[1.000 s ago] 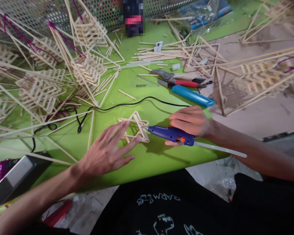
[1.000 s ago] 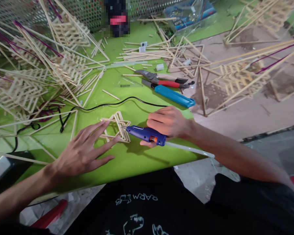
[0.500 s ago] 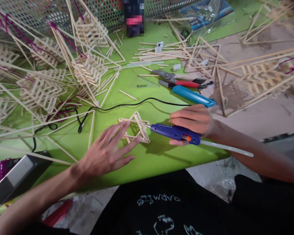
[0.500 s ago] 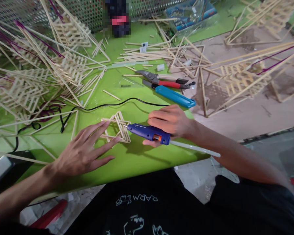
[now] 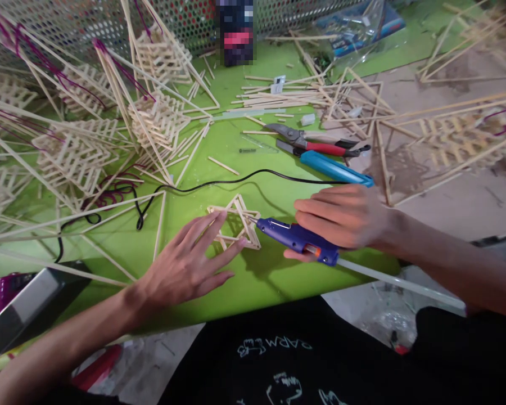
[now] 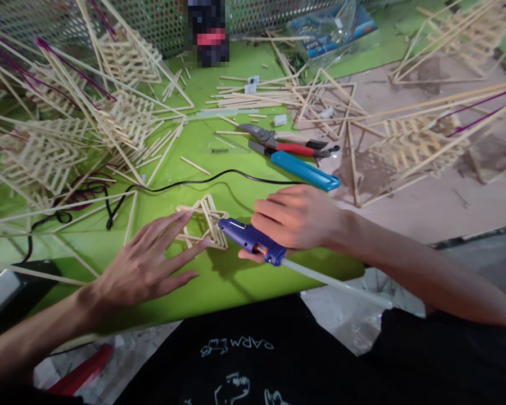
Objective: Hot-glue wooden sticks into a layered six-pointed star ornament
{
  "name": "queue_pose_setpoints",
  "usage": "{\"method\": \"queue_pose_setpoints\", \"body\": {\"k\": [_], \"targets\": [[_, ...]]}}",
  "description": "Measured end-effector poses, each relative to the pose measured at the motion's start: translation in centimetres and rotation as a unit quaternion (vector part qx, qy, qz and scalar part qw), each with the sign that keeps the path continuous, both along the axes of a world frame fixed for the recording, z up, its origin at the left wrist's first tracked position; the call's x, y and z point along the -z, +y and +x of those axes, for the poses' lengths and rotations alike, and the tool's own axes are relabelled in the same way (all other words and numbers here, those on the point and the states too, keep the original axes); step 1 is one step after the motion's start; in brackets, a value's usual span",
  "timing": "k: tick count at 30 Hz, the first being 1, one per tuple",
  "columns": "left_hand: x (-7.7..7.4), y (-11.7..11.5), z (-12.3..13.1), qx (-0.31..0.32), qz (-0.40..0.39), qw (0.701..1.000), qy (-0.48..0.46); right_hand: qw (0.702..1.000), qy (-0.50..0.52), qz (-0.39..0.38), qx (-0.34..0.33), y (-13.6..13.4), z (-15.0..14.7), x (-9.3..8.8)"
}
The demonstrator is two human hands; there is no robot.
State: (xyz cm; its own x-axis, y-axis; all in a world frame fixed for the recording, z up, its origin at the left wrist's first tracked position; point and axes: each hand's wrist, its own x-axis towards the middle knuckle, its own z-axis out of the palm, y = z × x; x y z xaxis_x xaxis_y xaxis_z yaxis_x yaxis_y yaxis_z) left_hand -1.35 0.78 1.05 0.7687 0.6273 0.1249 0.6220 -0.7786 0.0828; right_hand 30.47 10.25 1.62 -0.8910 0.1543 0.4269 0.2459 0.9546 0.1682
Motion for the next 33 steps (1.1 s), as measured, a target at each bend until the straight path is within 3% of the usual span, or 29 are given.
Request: {"method": "queue_pose_setpoints", "body": {"k": [9,33], "targets": [[0.1,-0.1,0.0,-0.003,0.001,1.0,0.002,0.998,-0.011,0.066,-0.019,-0.2,-1.0,-1.1],[0.2,0.1,0.0,0.0,0.011,1.0,-0.003,0.998,-0.021,0.066,-0.014,0.2,-1.5,-0.8]]}}
